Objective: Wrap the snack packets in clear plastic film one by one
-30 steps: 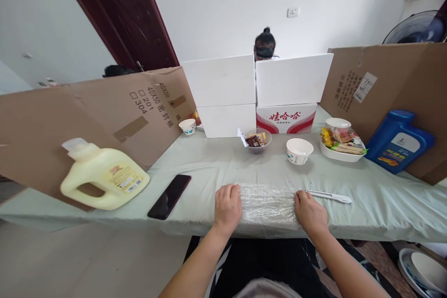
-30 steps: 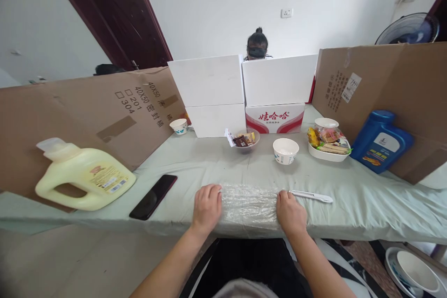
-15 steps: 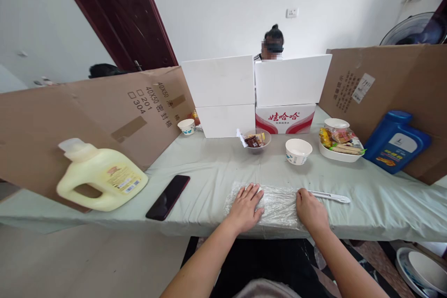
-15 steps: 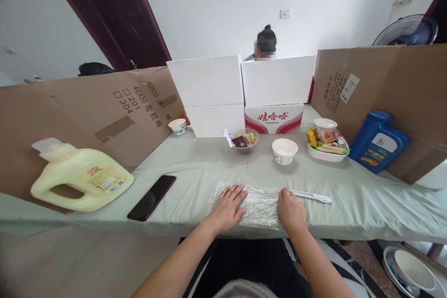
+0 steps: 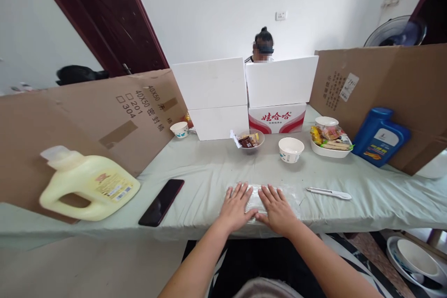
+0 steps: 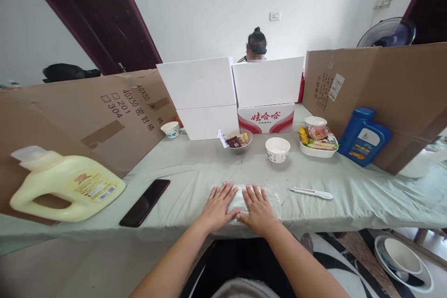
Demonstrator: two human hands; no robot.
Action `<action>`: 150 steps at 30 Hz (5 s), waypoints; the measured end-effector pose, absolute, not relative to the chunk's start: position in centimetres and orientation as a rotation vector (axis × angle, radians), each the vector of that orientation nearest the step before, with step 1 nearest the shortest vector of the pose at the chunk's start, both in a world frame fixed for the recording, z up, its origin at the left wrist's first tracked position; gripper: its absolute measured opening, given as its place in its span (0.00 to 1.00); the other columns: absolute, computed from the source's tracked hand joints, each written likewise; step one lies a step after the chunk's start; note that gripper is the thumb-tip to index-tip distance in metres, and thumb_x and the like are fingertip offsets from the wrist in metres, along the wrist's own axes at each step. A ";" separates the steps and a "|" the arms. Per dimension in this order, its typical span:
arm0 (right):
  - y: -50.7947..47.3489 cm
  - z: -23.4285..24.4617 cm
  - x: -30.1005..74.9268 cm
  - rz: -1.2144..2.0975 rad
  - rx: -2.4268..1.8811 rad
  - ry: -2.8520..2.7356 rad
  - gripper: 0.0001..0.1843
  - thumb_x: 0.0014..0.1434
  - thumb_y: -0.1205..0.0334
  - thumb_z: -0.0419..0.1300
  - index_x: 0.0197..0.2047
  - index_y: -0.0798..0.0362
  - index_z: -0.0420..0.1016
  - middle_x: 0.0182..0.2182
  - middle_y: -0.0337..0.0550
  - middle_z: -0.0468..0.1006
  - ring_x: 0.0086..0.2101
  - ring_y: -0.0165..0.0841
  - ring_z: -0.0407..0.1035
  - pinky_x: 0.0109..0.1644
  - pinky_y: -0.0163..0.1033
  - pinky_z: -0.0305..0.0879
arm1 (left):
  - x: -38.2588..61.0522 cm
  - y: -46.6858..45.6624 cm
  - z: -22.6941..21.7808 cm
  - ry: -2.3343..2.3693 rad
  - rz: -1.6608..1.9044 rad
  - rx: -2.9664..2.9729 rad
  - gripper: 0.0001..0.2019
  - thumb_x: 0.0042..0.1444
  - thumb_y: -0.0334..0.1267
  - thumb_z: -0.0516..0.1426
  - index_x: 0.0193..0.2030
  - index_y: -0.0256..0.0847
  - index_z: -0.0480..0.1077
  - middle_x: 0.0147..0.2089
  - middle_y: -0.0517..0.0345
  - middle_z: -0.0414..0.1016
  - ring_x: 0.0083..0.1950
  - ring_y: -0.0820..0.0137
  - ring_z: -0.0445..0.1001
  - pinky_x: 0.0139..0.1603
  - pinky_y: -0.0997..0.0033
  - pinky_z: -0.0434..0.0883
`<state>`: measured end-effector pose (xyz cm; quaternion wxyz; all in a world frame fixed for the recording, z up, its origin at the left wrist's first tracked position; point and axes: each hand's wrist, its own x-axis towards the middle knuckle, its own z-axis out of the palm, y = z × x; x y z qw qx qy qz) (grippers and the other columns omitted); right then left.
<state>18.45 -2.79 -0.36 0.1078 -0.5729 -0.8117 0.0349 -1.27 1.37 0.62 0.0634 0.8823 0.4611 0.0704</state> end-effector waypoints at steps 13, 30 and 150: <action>-9.2 -2.4 26.9 -0.337 -1.549 -2.270 0.49 0.53 0.37 0.58 0.70 0.53 0.48 0.68 0.52 0.52 0.67 0.50 0.41 0.67 0.59 0.44 | -9.2 -0.6 0.5 1.194 0.519 2.850 0.36 0.57 0.49 0.59 0.69 0.42 0.52 0.70 0.44 0.53 0.72 0.50 0.47 0.68 0.44 0.52; -9.6 -1.1 27.8 0.057 -1.388 -2.177 0.20 0.60 0.52 0.59 0.54 0.48 0.68 0.47 0.47 0.75 0.48 0.41 0.68 0.51 0.49 0.65 | -7.6 0.0 1.3 1.260 0.931 2.579 0.10 0.65 0.36 0.48 0.41 0.42 0.71 0.38 0.55 0.78 0.40 0.67 0.76 0.43 0.67 0.71; 0.7 1.2 19.1 0.742 -1.646 -1.956 0.19 0.55 0.61 0.56 0.51 0.51 0.69 0.34 0.38 0.77 0.32 0.31 0.71 0.40 0.37 0.63 | 0.3 4.1 0.2 1.634 0.819 2.159 0.10 0.56 0.28 0.57 0.45 0.42 0.68 0.38 0.60 0.74 0.39 0.70 0.73 0.44 0.72 0.66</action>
